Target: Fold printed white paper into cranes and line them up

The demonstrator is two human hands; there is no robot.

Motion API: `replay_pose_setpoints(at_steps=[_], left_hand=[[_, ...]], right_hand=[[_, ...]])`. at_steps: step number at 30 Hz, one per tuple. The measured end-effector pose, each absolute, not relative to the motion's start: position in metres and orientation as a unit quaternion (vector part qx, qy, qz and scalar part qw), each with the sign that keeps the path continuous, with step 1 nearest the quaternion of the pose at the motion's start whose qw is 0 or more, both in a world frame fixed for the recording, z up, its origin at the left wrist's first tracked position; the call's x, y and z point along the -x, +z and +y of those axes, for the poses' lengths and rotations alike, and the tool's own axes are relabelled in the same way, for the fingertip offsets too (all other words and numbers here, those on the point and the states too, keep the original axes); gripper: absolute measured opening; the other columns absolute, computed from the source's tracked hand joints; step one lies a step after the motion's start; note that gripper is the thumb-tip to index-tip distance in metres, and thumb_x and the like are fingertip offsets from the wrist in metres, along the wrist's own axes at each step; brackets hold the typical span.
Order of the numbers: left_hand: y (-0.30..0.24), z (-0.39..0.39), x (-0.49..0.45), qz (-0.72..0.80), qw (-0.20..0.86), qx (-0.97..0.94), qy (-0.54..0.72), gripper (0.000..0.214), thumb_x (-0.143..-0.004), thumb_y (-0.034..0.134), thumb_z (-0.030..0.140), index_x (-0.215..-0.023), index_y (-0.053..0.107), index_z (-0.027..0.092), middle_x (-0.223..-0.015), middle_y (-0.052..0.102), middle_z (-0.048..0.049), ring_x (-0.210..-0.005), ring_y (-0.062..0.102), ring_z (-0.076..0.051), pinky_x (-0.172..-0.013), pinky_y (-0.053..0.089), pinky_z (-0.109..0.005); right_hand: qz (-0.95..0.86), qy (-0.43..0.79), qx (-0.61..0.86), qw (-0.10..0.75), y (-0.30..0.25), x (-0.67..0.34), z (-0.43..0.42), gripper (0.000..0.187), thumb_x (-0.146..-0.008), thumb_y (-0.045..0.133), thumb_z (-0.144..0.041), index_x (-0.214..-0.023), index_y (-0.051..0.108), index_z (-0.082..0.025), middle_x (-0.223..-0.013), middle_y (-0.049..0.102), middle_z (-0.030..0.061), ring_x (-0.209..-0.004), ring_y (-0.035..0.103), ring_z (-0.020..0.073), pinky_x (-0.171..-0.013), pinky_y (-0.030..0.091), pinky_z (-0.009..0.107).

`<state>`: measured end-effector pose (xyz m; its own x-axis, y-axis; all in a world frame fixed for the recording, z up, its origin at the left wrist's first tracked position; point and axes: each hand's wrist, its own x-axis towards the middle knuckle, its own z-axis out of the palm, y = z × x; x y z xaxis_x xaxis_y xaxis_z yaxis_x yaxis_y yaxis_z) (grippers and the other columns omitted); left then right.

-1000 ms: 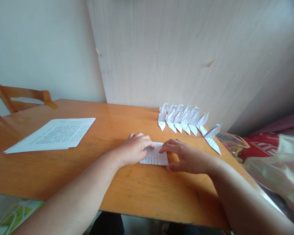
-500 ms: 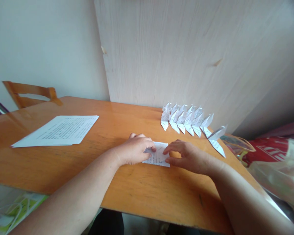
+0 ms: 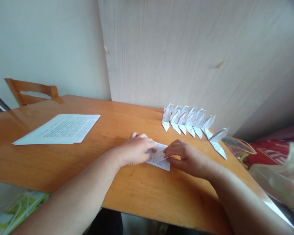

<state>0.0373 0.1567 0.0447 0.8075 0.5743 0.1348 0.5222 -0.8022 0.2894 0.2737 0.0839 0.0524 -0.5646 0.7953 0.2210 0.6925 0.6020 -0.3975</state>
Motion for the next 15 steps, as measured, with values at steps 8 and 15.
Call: replay_pose_setpoints(at_steps=[8,15], left_hand=[[0.047,0.154,-0.036,0.286,0.121,-0.945,0.102,0.018,-0.090,0.056,0.024,-0.095,0.073,0.030,-0.099,0.066,-0.0010,-0.101,0.055,-0.023,-0.086,0.033,-0.036],[0.056,0.151,-0.034,0.308,0.176,-0.934,0.045,0.029,-0.077,0.070,0.032,-0.106,0.068,0.029,-0.107,0.061,-0.0010,-0.107,0.054,-0.024,-0.088,0.036,-0.035]], right_hand=[[-0.872,0.166,0.436,0.151,0.058,-0.260,0.071,0.014,-0.084,0.066,-0.017,-0.094,0.072,-0.025,-0.093,0.070,0.0010,-0.087,0.059,0.0177,-0.080,0.044,0.031],[-0.848,0.211,0.466,0.136,0.057,-0.265,0.073,0.022,-0.079,0.069,-0.016,-0.099,0.074,-0.024,-0.101,0.066,0.0041,-0.089,0.060,0.0181,-0.080,0.046,0.030]])
